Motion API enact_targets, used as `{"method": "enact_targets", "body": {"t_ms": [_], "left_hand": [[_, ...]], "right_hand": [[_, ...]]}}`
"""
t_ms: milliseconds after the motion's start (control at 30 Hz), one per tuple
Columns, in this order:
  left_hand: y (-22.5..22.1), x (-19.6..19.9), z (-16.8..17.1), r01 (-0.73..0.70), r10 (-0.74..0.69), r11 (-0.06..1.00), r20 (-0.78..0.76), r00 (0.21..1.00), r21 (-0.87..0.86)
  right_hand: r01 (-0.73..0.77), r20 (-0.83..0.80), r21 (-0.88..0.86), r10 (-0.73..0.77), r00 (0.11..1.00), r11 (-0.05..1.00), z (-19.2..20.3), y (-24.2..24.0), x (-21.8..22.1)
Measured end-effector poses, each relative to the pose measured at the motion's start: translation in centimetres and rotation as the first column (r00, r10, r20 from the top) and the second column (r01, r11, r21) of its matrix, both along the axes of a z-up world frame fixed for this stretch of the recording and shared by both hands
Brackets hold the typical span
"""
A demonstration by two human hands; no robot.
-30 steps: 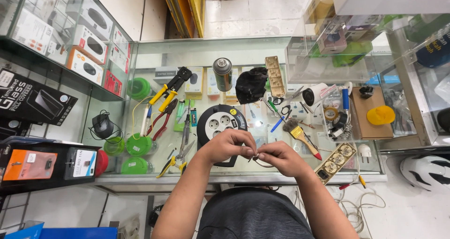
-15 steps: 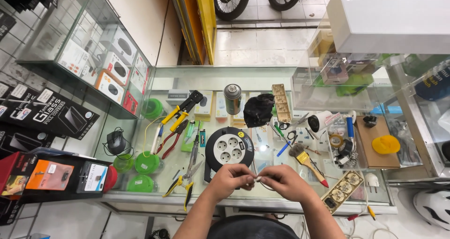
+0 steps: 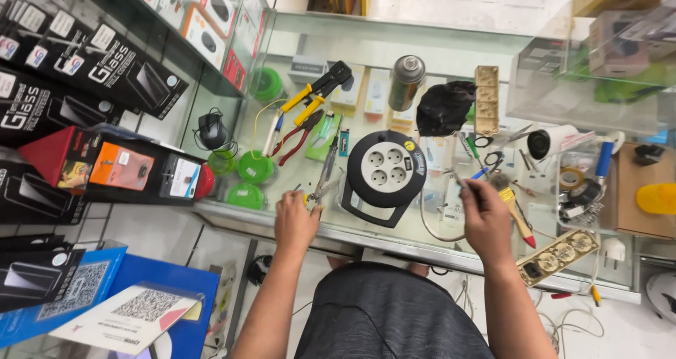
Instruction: Preparing electrical wires by stripping insulation and twisting strands to assemble a power strip.
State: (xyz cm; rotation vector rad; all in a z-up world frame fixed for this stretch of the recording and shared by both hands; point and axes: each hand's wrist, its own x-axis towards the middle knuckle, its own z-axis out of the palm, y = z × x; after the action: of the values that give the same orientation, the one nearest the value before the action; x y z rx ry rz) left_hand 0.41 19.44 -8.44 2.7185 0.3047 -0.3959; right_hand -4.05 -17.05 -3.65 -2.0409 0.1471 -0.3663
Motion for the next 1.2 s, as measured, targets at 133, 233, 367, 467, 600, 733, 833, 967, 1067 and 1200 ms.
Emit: {"method": "enact_targets", "body": {"t_ms": [133, 233, 367, 467, 600, 733, 833, 967, 1067, 1200], "left_hand": [[1.2, -1.7, -0.1, 0.160, -0.126, 0.978, -0.238, 0.963, 0.131], [0.6, -2.3, -0.5, 0.176, -0.150, 0.976, -0.191, 0.970, 0.129], [1.4, -1.4, -3.3, 0.212, -0.208, 0.966, -0.042, 0.977, 0.144], [2.3, -1.0, -5.5, 0.160, -0.159, 0.979, -0.018, 0.987, 0.127], [2.7, -2.9, -3.7, -0.009, 0.009, 1.000, 0.045, 0.999, -0.003], [-0.7, -3.4, 6.1, 0.052, -0.034, 0.954, 0.065, 0.997, -0.295], [-2.4, -2.3, 10.2, 0.288, -0.284, 0.897, 0.062, 0.957, -0.335], [-3.2, -0.2, 13.8, 0.583, -0.595, 0.792, -0.013, 0.804, -0.178], [-4.4, 0.7, 15.4, 0.688, -0.695, 0.718, -0.059, 0.716, -0.105], [-5.7, 1.0, 16.4, 0.763, -0.763, 0.646, -0.024, 0.646, -0.018]], "right_hand": [[0.088, 0.052, 0.007, -0.089, 0.995, 0.996, -0.9, 1.3, -0.1], [0.010, 0.103, -0.125, 0.003, 0.995, 0.992, 0.2, 2.6, 0.1], [-0.027, 0.120, -0.227, 0.055, 0.991, 0.974, 1.4, 3.9, 0.3], [-0.052, 0.117, -0.215, 0.079, 0.990, 0.975, 1.5, 3.9, 0.6], [-0.085, 0.126, -0.236, 0.117, 0.985, 0.968, 1.9, 3.1, 1.3], [-0.150, 0.183, -0.286, 0.208, 0.961, 0.946, 2.3, 2.3, 1.4], [-0.188, 0.195, -0.334, 0.263, 0.945, 0.924, 2.3, 1.8, 1.6], [-0.205, 0.216, -0.363, 0.295, 0.931, 0.909, 2.5, 1.2, 1.4], [-0.189, 0.239, -0.370, 0.290, 0.927, 0.909, 2.3, 0.7, 1.0], [-0.160, 0.264, -0.391, 0.277, 0.924, 0.906, 1.8, 0.4, 0.6]]}}
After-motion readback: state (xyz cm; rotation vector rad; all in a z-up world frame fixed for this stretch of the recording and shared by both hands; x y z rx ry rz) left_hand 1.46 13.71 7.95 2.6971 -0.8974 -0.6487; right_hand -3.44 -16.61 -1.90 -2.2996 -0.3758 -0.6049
